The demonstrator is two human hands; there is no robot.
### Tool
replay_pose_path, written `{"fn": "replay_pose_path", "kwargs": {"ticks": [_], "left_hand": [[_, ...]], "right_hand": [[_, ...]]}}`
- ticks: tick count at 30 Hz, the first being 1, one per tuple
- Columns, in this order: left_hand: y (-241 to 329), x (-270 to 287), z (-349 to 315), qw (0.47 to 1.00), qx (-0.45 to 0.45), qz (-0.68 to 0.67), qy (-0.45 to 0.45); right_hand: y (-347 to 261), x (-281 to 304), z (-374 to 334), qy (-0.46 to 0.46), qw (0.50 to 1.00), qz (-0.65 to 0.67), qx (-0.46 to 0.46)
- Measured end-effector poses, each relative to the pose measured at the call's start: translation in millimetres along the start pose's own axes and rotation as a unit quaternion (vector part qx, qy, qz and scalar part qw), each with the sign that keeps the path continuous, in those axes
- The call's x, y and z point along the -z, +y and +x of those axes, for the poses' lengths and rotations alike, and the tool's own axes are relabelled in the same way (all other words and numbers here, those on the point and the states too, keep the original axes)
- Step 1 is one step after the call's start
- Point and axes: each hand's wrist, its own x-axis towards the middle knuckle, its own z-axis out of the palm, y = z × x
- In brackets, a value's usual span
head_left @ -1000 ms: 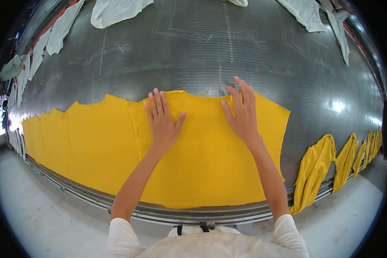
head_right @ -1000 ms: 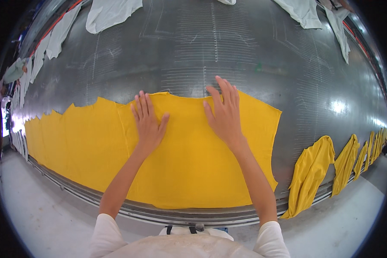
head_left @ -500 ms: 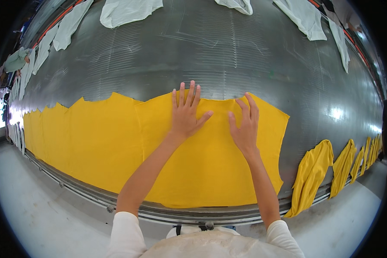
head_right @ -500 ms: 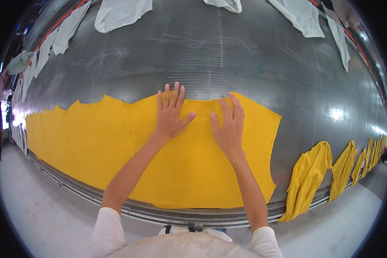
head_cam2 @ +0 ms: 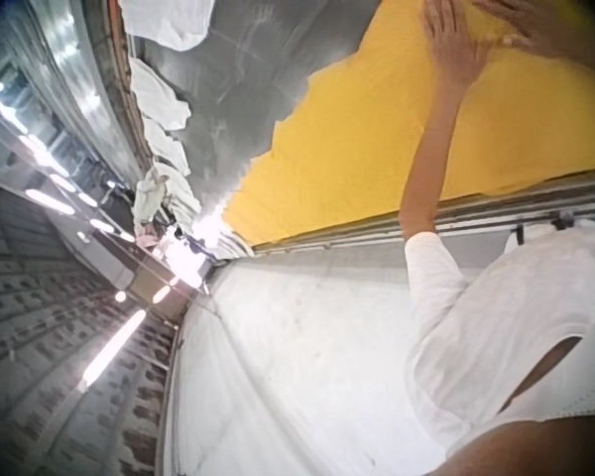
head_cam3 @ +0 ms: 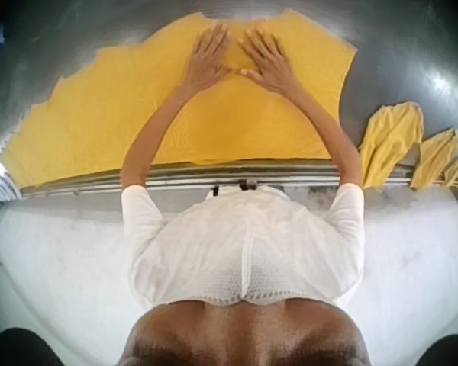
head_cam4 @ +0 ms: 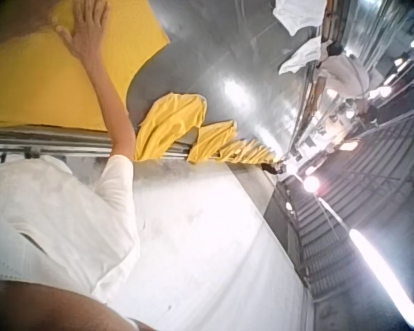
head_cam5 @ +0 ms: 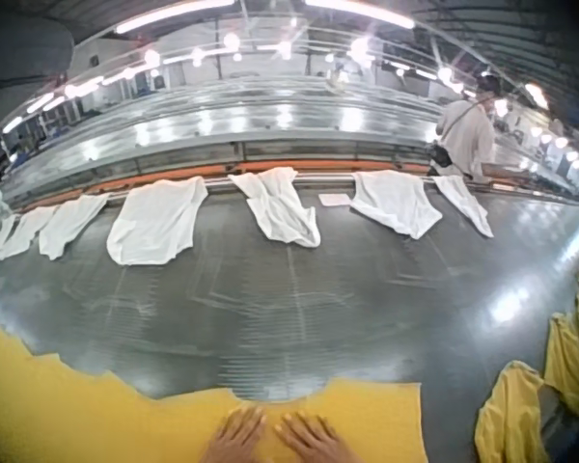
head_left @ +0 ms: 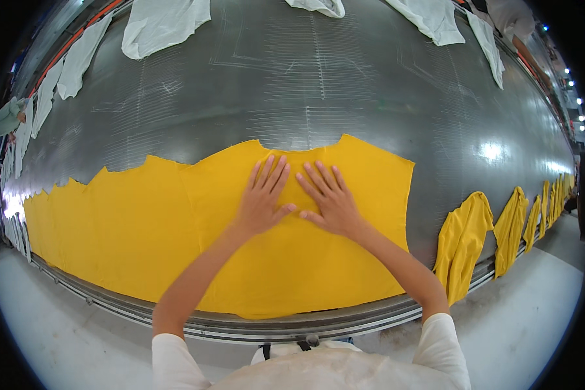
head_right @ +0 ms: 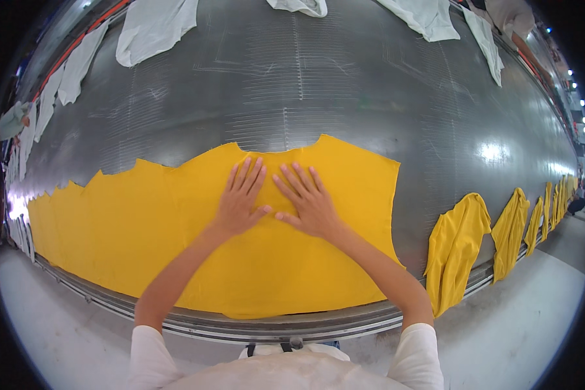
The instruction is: The person repeatedly picks up yellow garments from a conveyor belt, unfolds them, and smooths them flat with both hands. The person then folds each garment and places it back on the belt. The process is repeated for multiple garments throughout the clip.
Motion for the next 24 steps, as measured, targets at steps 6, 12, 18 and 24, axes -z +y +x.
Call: {"fn": "replay_pose_path", "kwargs": {"ticks": [6, 12, 18, 24], "left_hand": [[-50.9, 28.1, 65.0, 0.991, -0.106, 0.074, -0.022], [-48.5, 23.0, 92.2, 0.991, -0.064, 0.115, 0.037], [-10.8, 0.7, 39.1, 0.993, 0.059, 0.040, 0.094], [31.4, -19.7, -16.2, 0.987, 0.144, 0.015, 0.066]], "right_hand": [[43.9, 13.1, 31.7, 0.062, 0.995, -0.049, -0.069], [46.9, 11.0, 36.8, 0.078, 0.991, -0.055, -0.094], [15.8, 14.5, 27.8, 0.023, 1.000, -0.013, 0.013], [-9.2, 1.9, 43.2, 0.008, 0.996, 0.019, 0.092]]}}
